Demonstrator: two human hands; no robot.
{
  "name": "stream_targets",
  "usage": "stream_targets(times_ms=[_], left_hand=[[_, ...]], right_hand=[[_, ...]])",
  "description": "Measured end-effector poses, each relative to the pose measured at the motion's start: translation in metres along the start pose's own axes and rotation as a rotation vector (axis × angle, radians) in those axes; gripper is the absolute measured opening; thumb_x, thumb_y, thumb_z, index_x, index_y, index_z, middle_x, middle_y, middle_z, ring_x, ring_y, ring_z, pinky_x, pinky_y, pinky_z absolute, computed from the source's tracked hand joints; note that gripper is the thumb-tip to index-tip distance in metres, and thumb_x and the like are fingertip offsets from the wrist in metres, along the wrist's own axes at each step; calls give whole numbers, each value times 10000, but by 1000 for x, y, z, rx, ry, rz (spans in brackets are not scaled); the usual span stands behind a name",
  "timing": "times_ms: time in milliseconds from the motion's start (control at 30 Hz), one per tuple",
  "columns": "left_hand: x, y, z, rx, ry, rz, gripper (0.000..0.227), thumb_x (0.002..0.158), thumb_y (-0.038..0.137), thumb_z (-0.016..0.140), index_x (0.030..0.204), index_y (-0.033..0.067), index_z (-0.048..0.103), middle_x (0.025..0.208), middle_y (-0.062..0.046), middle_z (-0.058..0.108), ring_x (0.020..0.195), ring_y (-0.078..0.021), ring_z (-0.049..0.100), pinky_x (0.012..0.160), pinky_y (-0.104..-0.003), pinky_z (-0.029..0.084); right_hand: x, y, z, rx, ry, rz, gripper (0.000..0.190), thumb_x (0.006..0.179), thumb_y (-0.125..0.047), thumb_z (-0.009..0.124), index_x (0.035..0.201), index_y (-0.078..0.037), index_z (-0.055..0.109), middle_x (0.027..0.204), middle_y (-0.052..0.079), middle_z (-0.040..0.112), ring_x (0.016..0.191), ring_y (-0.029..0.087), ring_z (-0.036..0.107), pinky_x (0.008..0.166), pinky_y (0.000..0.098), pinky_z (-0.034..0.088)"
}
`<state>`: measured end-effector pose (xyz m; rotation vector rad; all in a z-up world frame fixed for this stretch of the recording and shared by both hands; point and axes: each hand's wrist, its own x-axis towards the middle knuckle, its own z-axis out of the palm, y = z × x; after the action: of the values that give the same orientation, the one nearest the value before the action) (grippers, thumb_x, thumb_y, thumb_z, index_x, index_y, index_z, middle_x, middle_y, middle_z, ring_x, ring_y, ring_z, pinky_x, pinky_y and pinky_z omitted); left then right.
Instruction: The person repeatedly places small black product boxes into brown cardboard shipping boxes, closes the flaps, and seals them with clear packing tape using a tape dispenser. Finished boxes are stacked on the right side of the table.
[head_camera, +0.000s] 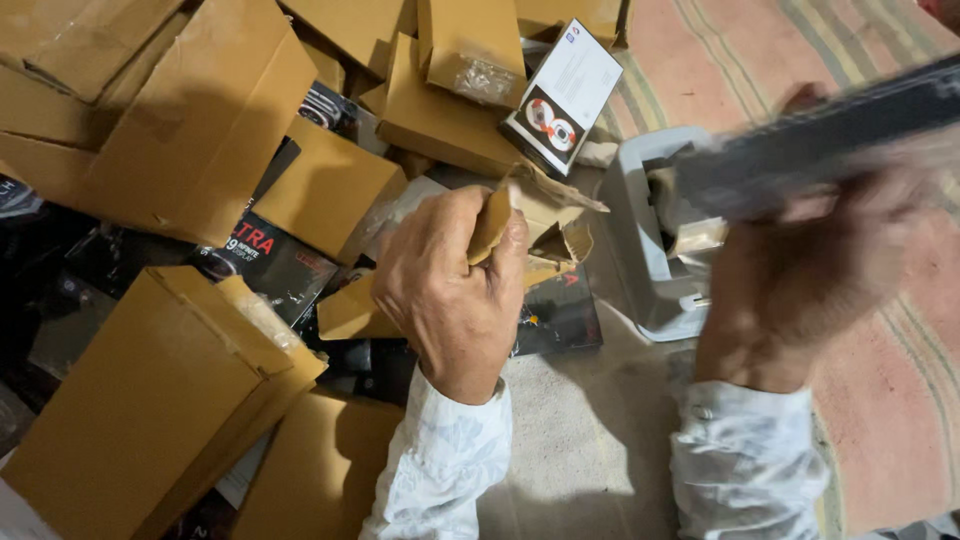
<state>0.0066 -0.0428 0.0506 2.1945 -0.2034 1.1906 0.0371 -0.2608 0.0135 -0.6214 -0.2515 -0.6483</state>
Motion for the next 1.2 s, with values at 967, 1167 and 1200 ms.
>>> stream_targets(times_ms=[967,1167,1200], left_hand=[[2,-11,-18,-310,140,-307,364,1153,200,647,844,13,607,686,-3,569,576,-66,476,551,-253,361],[8,-24,-10,-360,186,-295,303,1080,295,702,920,40,670,750,9,639,590,-65,566,547,-228,452],[6,-25,-11,-388,188,-283,303,1078,318,713,964,40,673,794,6,666,641,-68,609,582,-228,490]], right_hand=[[-39,44,54,-829,-605,-208,351,1067,-109,713,1378,-186,572,1555,37,370,1491,202,360,1243,382,432],[-33,59,47,-789,-900,-240,366,877,-257,846,1157,-61,718,1554,154,325,1513,312,394,1189,456,491],[-34,60,47,-767,-854,-77,347,872,-217,834,1158,-55,719,1466,163,445,1427,312,488,1162,452,517]])
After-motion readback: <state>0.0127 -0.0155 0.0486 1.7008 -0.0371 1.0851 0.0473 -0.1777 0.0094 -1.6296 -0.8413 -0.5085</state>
